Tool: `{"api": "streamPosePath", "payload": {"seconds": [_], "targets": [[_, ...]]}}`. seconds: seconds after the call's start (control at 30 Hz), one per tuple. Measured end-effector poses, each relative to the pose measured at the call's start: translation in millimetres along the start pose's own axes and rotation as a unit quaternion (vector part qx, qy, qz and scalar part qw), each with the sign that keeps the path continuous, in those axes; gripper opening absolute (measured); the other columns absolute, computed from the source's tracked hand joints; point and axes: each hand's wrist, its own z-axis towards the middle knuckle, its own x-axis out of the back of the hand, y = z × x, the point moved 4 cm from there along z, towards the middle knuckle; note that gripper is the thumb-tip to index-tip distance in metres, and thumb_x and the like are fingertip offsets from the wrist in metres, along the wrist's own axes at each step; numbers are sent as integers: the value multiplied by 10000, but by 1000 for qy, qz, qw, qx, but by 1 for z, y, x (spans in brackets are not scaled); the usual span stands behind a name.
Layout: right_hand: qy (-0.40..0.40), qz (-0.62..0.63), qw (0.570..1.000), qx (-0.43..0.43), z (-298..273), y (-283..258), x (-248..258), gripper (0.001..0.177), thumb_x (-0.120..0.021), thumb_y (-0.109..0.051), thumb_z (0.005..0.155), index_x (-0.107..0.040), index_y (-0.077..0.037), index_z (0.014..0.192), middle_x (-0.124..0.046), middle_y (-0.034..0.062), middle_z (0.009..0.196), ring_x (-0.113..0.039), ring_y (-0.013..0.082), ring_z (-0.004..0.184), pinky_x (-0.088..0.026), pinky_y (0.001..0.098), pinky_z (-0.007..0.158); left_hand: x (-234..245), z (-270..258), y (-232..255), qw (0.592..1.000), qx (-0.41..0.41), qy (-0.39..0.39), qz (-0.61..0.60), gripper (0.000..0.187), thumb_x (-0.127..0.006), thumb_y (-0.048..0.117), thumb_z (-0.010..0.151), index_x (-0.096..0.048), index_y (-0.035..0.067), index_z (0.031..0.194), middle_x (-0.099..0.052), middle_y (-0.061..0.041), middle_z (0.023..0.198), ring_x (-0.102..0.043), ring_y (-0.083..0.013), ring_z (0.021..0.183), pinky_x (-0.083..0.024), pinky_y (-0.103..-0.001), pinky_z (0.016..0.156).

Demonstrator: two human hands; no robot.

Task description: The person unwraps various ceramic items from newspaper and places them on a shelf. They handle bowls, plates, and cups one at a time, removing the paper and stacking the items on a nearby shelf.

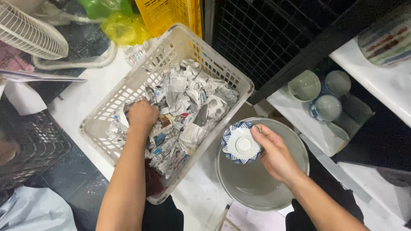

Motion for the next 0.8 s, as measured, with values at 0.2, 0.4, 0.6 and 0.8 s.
{"api": "streamPosePath", "payload": {"seconds": [0.2,0.4,0.6,0.8], "targets": [[21,84,996,-16,-8,-11,-9,286,-547,-278,1047,-637,-51,1194,-708,37,1106,-681,122,1007,-557,328,885,12,0,12,998,3,-35,-61,707,-569,430,923,-435,-68,1407,-594,-429,1247,-559,-550,1222,-393,-537,1118],[-15,101,994,39,-31,-22,1,352,-562,-171,991,-585,9,1293,-702,112,1219,-688,196,1083,-564,390,930,71,-89,67,944,-189,270,8,795,-671,239,786,-445,-67,1484,-590,-367,1329,-508,-474,1241,-401,-556,1057],[7,101,994,33,-62,-18,20,347,-569,-150,1002,-585,39,1292,-692,146,1230,-689,213,1078,-553,399,954,56,-209,170,805,-224,-188,-517,457,-626,343,990,-693,-23,1255,-763,-98,1002,-703,-170,844,-585,-327,763],[79,-5,994,69,-111,-4,60,363,-632,-149,998,-640,-31,1341,-707,180,1220,-648,235,1071,-499,424,914,21,-287,239,671,-141,-363,-631,585,-591,403,1006,-589,-34,1395,-695,-117,1149,-667,-156,942,-603,-366,827]]}}
